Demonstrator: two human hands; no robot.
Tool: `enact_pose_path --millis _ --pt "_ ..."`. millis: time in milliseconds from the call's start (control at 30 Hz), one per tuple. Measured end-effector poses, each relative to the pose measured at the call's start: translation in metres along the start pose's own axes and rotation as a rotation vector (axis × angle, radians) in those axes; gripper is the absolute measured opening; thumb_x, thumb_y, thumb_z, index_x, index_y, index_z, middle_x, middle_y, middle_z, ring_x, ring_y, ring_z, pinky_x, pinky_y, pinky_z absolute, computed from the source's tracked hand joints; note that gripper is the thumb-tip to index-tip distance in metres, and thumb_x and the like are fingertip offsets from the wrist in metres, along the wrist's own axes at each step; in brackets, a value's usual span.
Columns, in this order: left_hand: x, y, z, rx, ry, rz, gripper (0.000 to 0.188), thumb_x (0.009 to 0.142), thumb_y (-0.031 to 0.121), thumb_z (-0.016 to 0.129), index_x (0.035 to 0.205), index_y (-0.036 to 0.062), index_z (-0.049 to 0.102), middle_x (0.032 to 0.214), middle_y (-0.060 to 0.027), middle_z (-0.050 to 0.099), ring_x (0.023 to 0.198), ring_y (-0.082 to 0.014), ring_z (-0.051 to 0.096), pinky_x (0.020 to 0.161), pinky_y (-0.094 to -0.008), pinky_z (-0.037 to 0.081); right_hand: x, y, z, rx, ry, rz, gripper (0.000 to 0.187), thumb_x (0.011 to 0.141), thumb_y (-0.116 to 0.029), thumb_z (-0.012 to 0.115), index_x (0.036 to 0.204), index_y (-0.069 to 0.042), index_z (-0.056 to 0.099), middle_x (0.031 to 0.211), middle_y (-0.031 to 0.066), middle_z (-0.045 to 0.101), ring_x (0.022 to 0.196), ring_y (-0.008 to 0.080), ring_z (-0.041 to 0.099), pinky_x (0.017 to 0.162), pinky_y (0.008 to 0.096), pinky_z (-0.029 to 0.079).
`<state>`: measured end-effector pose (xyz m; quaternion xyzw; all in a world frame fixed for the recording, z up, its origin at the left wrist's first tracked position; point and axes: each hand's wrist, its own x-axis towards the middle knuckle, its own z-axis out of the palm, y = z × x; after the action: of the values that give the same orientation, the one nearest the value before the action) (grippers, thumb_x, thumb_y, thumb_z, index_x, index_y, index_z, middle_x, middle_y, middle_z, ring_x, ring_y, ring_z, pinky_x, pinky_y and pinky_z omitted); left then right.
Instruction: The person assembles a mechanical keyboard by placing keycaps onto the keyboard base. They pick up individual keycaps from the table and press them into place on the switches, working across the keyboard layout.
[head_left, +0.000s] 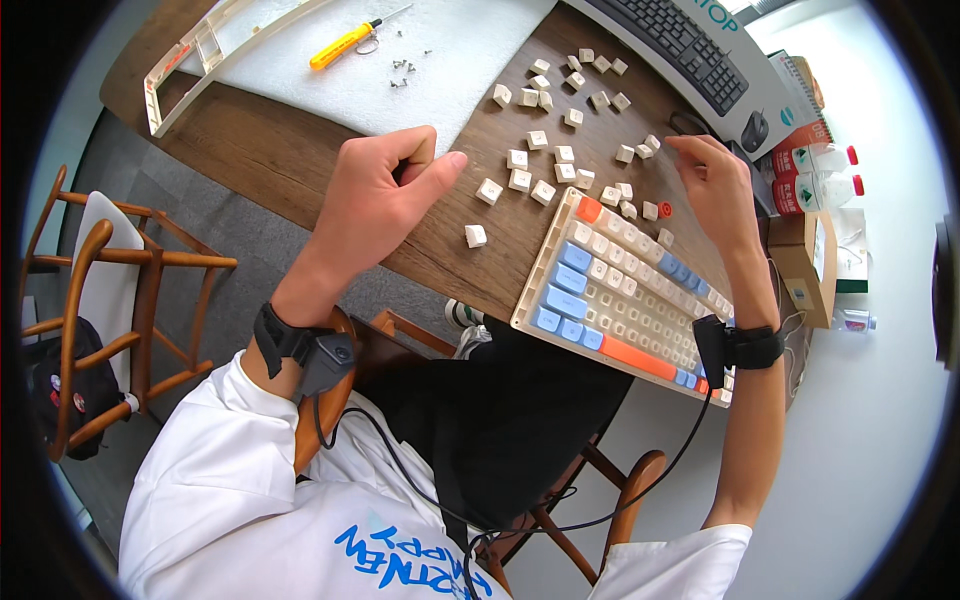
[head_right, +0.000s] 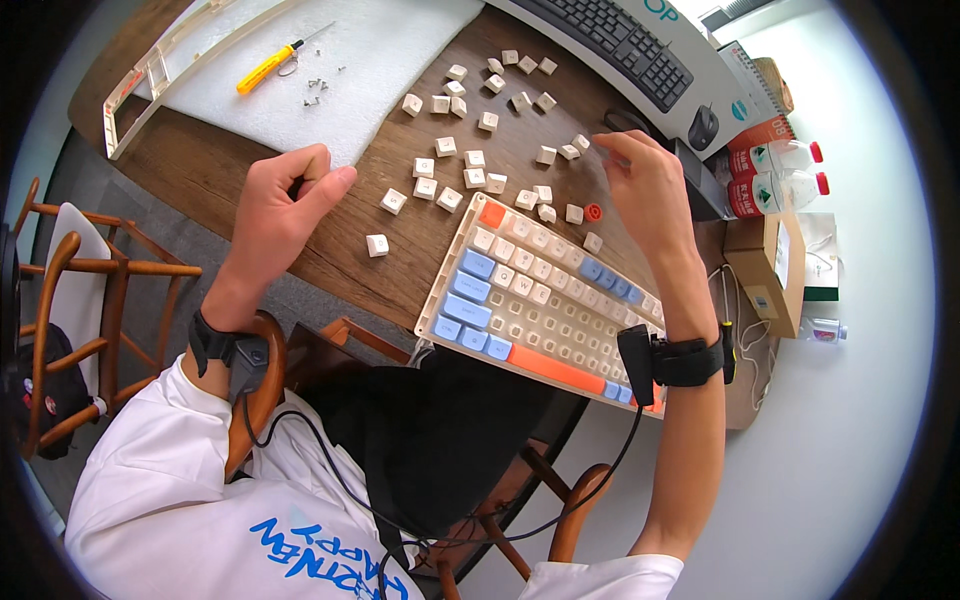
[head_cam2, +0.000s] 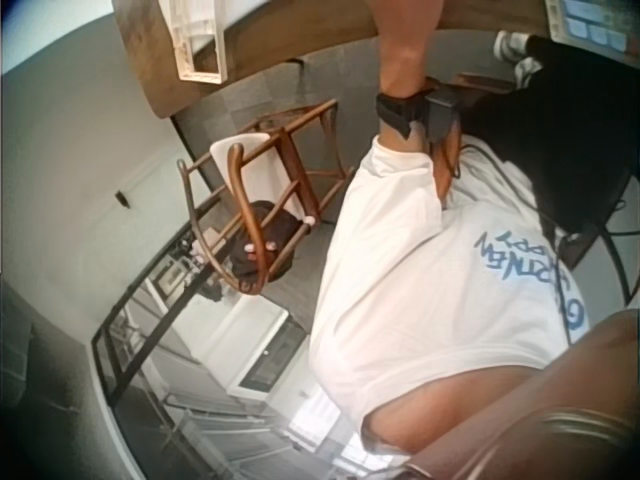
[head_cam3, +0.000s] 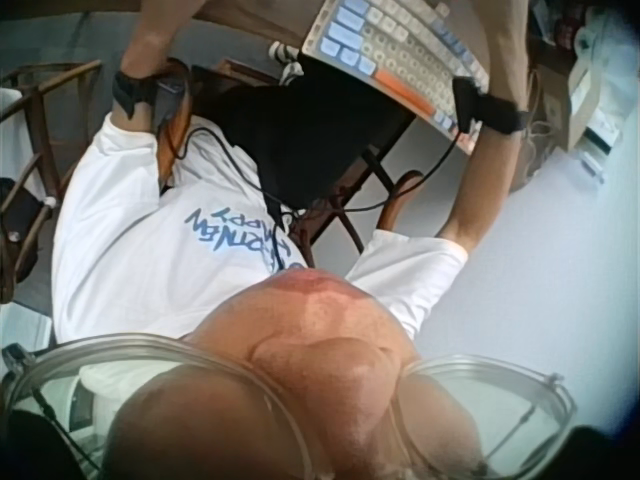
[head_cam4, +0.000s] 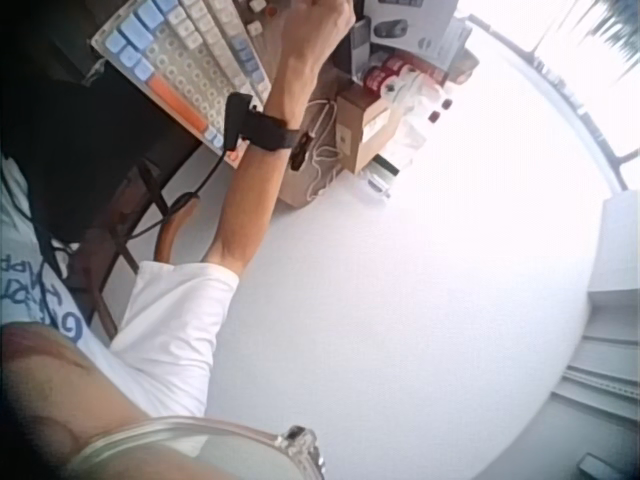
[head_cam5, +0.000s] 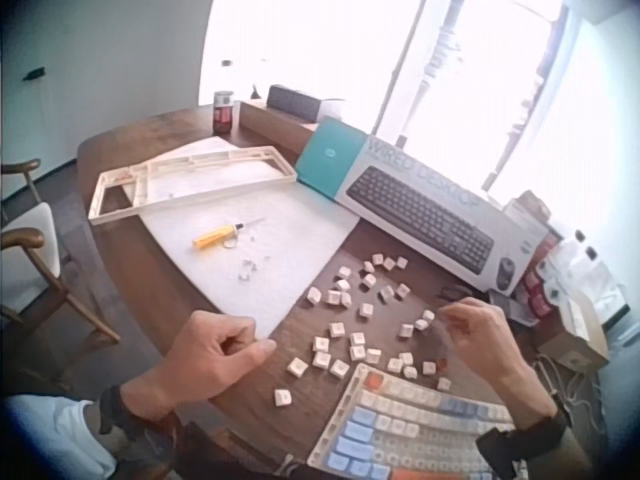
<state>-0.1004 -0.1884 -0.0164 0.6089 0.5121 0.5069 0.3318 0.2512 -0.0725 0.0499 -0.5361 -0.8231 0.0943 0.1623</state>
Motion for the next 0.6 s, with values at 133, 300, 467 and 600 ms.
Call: enact_pose_path --millis 133,300,467,600 --pt "0.0 -0.001 0.0 0.025 -0.002 0.021 0.05 0.1 0.019 0.074 0.065 0.0055 0.04 0.058 0.0041 0.031 0.057 -0.0056 0.029 0.051 -0.0303 0.024 -0.003 -0.002 0.005 0.018 0.002 -0.111 0.032 0.093 0.004 0.063 0.12 -0.004 0.078 0.122 0.014 0.077 0.109 0.0328 0.075 0.095 0.0371 0.058" --pt "0.0 0.0 0.0 0.02 0.005 0.011 0.05 0.1 0.019 0.074 0.066 0.0057 0.039 0.058 0.0043 0.03 0.058 -0.0056 0.028 0.051 -0.0304 0.024 -0.007 -0.004 0.011 -0.056 0.01 -0.186 0.036 0.092 0.005 0.063 0.123 -0.005 0.078 0.132 0.0127 0.075 0.118 0.0329 0.072 0.102 0.0383 0.056" --pt "0.001 0.0 0.0 0.018 0.003 0.006 0.05 0.1 0.019 0.074 0.066 0.0062 0.038 0.059 0.0044 0.03 0.058 -0.0055 0.027 0.051 -0.0305 0.023 -0.017 -0.003 0.013 -0.152 -0.014 -0.262 0.038 0.092 0.006 0.063 0.126 -0.005 0.077 0.133 0.0118 0.074 0.121 0.0314 0.071 0.104 0.0388 0.056" --pt "0.0 -0.001 0.0 -0.001 0.006 -0.008 0.051 0.1 0.02 0.073 0.066 0.0064 0.038 0.059 0.0045 0.029 0.059 -0.0054 0.027 0.051 -0.0304 0.022 -0.024 -0.001 0.012 -0.175 -0.044 -0.249 0.04 0.095 0.005 0.063 0.131 -0.007 0.075 0.135 0.0112 0.074 0.121 0.0308 0.071 0.104 0.0375 0.056"
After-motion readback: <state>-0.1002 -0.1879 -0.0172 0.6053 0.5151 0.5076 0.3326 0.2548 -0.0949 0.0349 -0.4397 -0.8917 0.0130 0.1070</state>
